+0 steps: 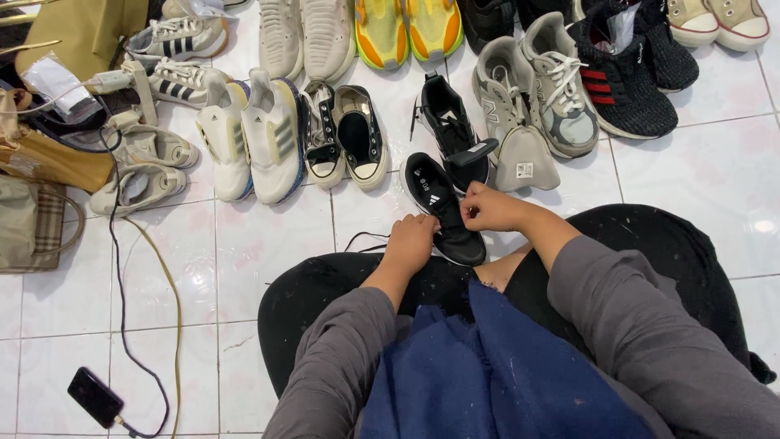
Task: The person sits on the floor surrounded by various shoes and handbags. They pick up a black sneaker and proceed to thread a black shoelace through the eyelets, pulling the laces tight and adjusting them throughout the video.
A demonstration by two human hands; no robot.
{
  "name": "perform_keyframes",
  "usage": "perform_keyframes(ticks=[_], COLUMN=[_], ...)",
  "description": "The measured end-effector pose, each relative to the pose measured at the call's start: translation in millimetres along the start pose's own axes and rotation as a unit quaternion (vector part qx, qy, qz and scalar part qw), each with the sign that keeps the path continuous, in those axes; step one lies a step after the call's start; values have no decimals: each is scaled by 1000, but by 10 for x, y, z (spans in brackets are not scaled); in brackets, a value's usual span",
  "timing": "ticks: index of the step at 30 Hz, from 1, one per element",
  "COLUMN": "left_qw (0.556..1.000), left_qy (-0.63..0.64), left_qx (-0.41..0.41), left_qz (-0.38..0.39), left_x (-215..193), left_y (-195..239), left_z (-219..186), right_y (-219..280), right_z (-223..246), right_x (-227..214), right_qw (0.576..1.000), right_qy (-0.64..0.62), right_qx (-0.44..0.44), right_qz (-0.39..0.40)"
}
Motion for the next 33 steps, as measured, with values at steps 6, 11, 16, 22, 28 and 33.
perform_keyframes(ticks=[6,11,16,22,28,33], left_qw=[998,1000,991,994,998,970], left_qy=[42,-6,-80,-65,-40,224], left_qx=[-19,7,33,33,32,-58], left_qz=[35,-26,-98,-83,-36,77], left_x=[-228,-180,24,-31,-35,307], left_y=[72,67,18,46,-15,-83], left_z=[-56,-49,-55,-65,-40,261], right_y=[-22,23,-28,-101,-193,-126], right_z=[-40,310,373,221,121,176], right_x=[31,83,351,479,525,484], right_qw=[999,991,949,957,966,962], right_qy=[28,114,253,271,245,267], right_qx=[-16,-66,-183,-100,-79,-62], right_qz=[-9,-37,-52,-24,-5,-10])
Point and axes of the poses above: each hand's wrist, its own y-axis away from the middle knuckle, its own x-axis out of the palm, z = x × y, the point moved 9 cm from there along -y, towards the middle knuckle, and after that the axes turned 6 degrees about -y, right-handed, at the moved point
